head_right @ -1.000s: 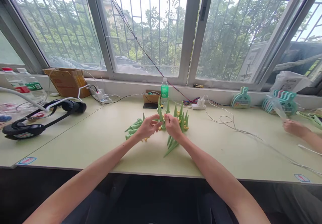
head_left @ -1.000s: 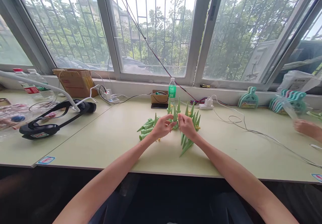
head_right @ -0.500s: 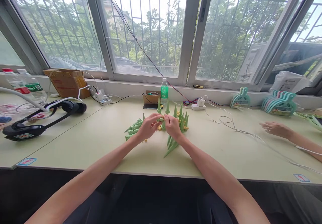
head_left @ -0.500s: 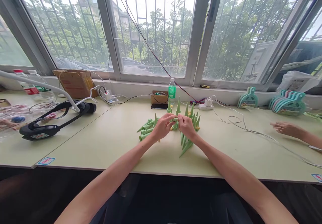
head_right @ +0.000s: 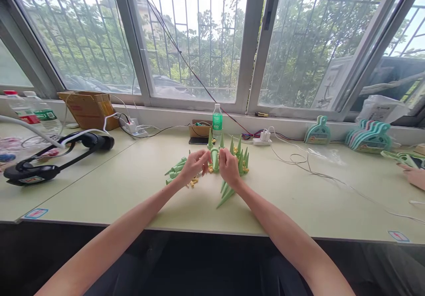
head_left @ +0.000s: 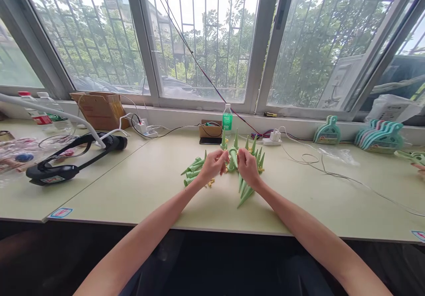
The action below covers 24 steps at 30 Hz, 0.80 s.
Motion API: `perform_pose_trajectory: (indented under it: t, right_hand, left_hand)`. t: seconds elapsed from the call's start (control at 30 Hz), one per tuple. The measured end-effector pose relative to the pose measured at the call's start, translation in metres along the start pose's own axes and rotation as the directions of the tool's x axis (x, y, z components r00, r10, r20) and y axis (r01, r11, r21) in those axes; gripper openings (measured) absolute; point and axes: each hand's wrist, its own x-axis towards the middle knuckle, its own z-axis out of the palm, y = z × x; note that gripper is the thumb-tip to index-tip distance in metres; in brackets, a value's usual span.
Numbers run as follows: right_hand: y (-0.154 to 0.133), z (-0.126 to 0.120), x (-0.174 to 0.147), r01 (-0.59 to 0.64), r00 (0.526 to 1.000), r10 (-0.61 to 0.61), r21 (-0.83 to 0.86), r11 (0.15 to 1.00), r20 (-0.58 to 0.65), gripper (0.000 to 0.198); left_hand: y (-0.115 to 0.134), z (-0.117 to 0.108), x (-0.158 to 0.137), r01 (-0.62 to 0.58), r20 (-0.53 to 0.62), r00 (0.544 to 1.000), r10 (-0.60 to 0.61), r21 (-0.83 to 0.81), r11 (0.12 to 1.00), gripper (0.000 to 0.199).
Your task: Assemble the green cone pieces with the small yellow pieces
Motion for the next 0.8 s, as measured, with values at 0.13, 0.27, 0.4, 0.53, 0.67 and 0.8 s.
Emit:
perform_pose_trajectory:
  t: [0.13, 0.27, 0.4, 0.53, 0.67, 0.8]
  right_hand:
    - [-0.0008, 0.0006, -0.0012, 0.024, 0.997, -0.026, 0.027, 0.999, 0.066, 0.041]
    - [0.0016, 0.0024, -0.0019, 0.009, 0.994, -0.015, 0.063, 0.998, 0.108, 0.042]
    - [0.0053, 0.0036, -0.0018, -0.024, 0.991, 0.012, 0.09, 0.996, 0.137, 0.042]
    - [0.0071, 0.0039, -0.0014, -0.043, 0.989, 0.025, 0.116, 0.992, 0.147, 0.042]
    - [0.0079, 0.0039, -0.0008, -0.055, 0.986, 0.034, 0.133, 0.99, 0.16, 0.043]
    - [0.009, 0.004, -0.0003, -0.055, 0.986, 0.03, 0.149, 0.987, 0.167, 0.044]
  left_hand:
    - [0.0053, -0.0005, -0.0012, 0.13, 0.19, 0.975, -0.118, -0.054, 0.99, 0.052]
    - [0.005, -0.0024, -0.0021, 0.151, 0.231, 0.963, -0.136, -0.05, 0.987, 0.053]
    - [0.0022, -0.0046, -0.002, 0.096, 0.218, 0.972, -0.087, -0.034, 0.995, 0.049]
    - [0.0004, -0.0057, -0.0027, 0.048, 0.208, 0.977, -0.049, 0.007, 0.999, 0.044]
    - [0.0, -0.0063, -0.0033, 0.027, 0.179, 0.983, -0.034, 0.041, 0.999, 0.04]
    - [-0.0003, -0.007, -0.0035, 0.008, 0.157, 0.987, -0.02, 0.077, 0.997, 0.037]
